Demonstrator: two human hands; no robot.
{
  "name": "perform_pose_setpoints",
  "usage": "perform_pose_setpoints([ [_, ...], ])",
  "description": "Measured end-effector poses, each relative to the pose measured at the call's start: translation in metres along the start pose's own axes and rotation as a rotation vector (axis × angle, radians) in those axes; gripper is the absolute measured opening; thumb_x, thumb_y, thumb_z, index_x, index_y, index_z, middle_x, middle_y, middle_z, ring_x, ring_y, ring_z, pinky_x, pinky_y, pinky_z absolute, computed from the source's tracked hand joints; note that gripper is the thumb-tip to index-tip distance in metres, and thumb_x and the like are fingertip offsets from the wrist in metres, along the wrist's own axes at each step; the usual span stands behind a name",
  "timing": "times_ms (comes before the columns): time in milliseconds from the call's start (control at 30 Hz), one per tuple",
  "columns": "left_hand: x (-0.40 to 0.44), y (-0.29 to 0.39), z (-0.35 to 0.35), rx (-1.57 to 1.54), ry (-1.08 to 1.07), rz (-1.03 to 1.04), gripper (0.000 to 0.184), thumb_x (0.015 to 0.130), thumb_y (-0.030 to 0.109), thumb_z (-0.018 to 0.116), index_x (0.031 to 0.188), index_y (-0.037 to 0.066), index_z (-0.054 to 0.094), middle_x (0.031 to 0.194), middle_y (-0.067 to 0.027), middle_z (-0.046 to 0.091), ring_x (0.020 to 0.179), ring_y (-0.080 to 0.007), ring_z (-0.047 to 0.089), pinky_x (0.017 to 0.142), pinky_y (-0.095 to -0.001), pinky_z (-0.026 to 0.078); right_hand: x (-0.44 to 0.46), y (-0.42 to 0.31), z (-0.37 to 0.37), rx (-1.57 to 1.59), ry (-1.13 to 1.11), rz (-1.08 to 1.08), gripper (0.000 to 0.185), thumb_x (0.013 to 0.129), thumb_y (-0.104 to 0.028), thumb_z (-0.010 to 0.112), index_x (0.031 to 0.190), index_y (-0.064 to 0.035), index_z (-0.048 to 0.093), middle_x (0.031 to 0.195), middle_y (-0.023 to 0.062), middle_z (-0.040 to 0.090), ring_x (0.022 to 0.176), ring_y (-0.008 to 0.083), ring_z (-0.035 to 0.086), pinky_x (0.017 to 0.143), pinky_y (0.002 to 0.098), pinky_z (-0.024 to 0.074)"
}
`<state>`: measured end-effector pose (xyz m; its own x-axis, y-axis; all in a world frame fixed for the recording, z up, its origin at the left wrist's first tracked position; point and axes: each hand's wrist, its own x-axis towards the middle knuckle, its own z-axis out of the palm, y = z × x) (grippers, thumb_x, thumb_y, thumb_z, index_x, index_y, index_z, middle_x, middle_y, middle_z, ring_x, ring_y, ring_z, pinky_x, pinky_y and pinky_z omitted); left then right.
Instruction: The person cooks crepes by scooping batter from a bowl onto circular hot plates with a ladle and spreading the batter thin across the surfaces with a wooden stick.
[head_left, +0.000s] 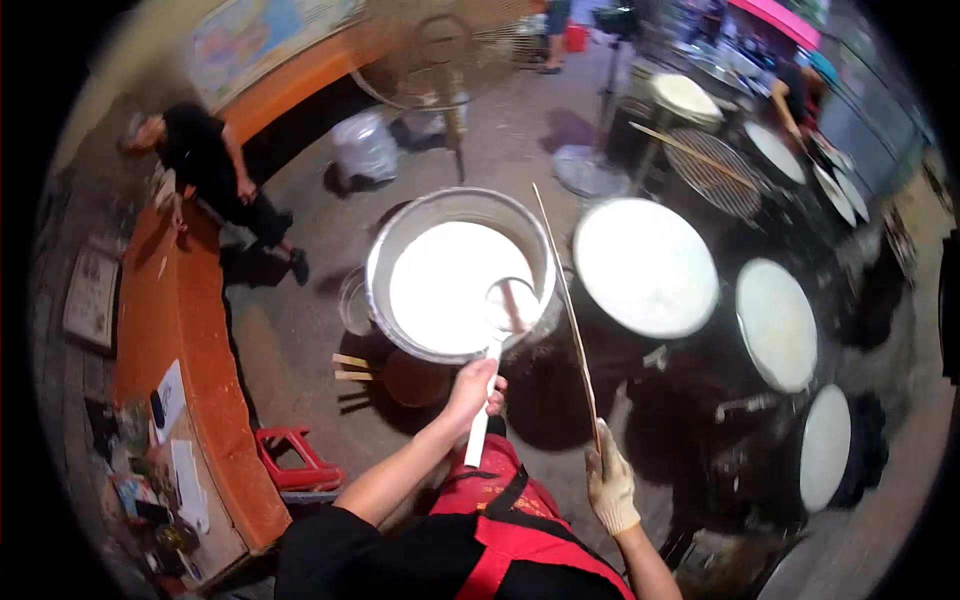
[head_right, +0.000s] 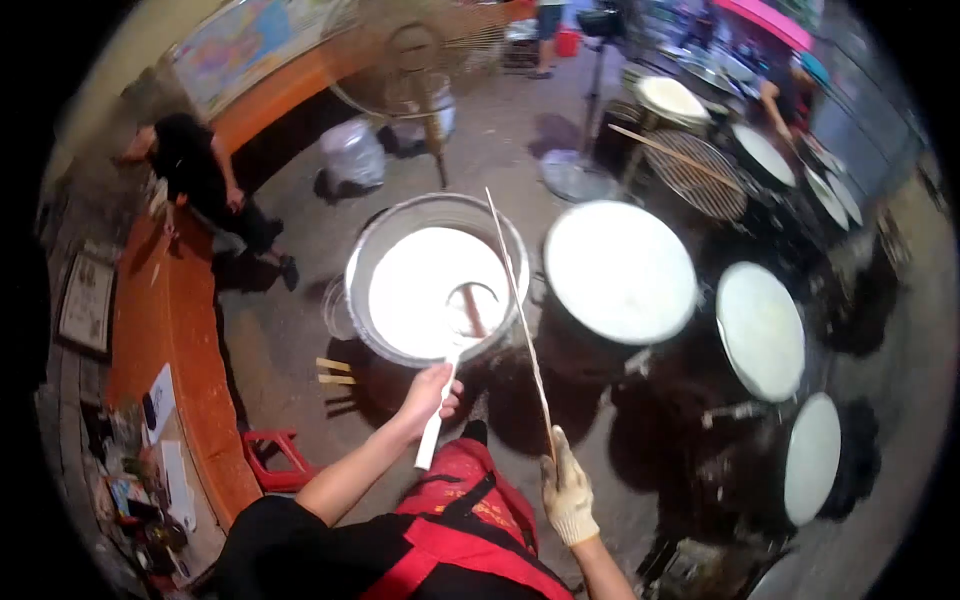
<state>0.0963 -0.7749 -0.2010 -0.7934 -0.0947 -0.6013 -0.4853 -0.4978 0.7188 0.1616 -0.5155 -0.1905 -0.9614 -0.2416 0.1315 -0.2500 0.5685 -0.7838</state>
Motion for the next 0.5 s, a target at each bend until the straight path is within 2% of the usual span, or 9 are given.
perform_pose_setpoints([
  [33,0.023,0.020,-0.038,0.308,0.140,0.172,0.028,0.095,0.020,0.043,0.115,0.000,0.045,0.074,-0.0101,0.052,0.043,-0.0131,0.046,0.036,-0.0260,0.038,0.013,-0.024,0.012,-0.041,-0.033,0.012,0.045,0.088,-0.009,0.052,0.132,-0.0037,0.041,0.120,0.0212,0.054,0.105,0.0372,0.056,0.087,0.0399,0.0456],
  [100,0.163,0.014,-0.153,1.109,0.478,0.673,0.047,0.087,0.011,0.049,0.133,0.004,0.041,0.080,-0.0165,0.057,0.068,-0.0272,0.058,0.058,-0.0378,0.048,0.077,-0.008,0.060,-0.122,-0.123,0.059,0.043,0.088,-0.009,0.052,0.130,-0.0035,0.043,0.118,0.0207,0.055,0.105,0.0368,0.056,0.087,0.0404,0.0458],
  [133,0.172,0.054,-0.163,1.517,0.508,0.541,0.044,0.085,0.009,0.047,0.128,0.003,0.045,0.087,-0.0164,0.058,0.085,-0.0276,0.059,0.069,-0.0379,0.048,0.098,0.005,0.081,-0.176,-0.185,0.064,0.042,0.089,-0.008,0.051,0.130,-0.0035,0.043,0.116,0.0205,0.056,0.104,0.0372,0.056,0.086,0.0408,0.0457],
  [200,0.219,0.080,-0.195,1.970,-0.030,0.596,0.040,0.086,0.010,0.046,0.125,0.003,0.047,0.094,-0.0166,0.057,0.087,-0.0273,0.059,0.071,-0.0372,0.048,0.134,0.022,0.106,-0.177,-0.301,0.064,0.042,0.088,-0.007,0.051,0.130,-0.0040,0.043,0.116,0.0201,0.056,0.103,0.0378,0.056,0.085,0.0404,0.0458],
  [267,0.221,0.123,-0.194,2.144,-0.271,0.706,0.040,0.085,0.012,0.048,0.123,0.004,0.048,0.094,-0.0157,0.057,0.086,-0.0274,0.059,0.070,-0.0373,0.049,0.170,0.016,0.122,-0.190,-0.407,0.109,0.049,0.089,-0.006,0.048,0.136,-0.0064,0.034,0.120,0.0198,0.054,0.104,0.0377,0.055,0.086,0.0402,0.0454],
  [300,0.232,0.142,-0.199,2.222,-0.398,0.769,0.039,0.084,0.013,0.050,0.123,0.005,0.049,0.095,-0.0152,0.058,0.086,-0.0274,0.059,0.070,-0.0374,0.049,0.189,0.013,0.136,-0.214,-0.395,0.042,0.052,0.089,-0.005,0.048,0.138,-0.0070,0.032,0.121,0.0196,0.053,0.104,0.0378,0.055,0.086,0.0402,0.0455],
  [333,0.249,0.146,-0.218,2.053,-0.295,0.831,0.038,0.084,0.010,0.046,0.122,0.005,0.046,0.087,-0.0139,0.059,0.081,-0.0302,0.059,0.069,-0.0429,0.049,0.201,0.011,0.147,-0.239,-0.387,-0.018,0.054,0.089,-0.004,0.047,0.139,-0.0077,0.029,0.123,0.0194,0.052,0.105,0.0379,0.054,0.086,0.0403,0.0455],
  [400,0.261,0.122,-0.233,1.843,0.215,0.583,0.037,0.087,0.012,0.044,0.123,0.004,0.045,0.092,-0.0159,0.060,0.083,-0.0315,0.061,0.071,-0.0445,0.049,0.241,0.008,0.171,-0.260,-0.399,-0.064,0.061,0.086,-0.005,0.049,0.142,-0.0091,0.024,0.125,0.0178,0.051,0.102,0.0358,0.056,0.082,0.0404,0.0475],
  [500,0.292,0.048,-0.195,1.236,0.622,-0.075,0.028,0.089,0.024,0.047,0.104,0.004,0.060,0.095,-0.0174,0.063,0.090,-0.0326,0.062,0.075,-0.0453,0.049,0.289,0.028,0.231,-0.457,-0.494,-0.032,0.069,0.083,-0.007,0.051,0.144,-0.0141,0.018,0.105,0.0220,0.058,0.086,0.0377,0.060,0.073,0.0445,0.0489],
])
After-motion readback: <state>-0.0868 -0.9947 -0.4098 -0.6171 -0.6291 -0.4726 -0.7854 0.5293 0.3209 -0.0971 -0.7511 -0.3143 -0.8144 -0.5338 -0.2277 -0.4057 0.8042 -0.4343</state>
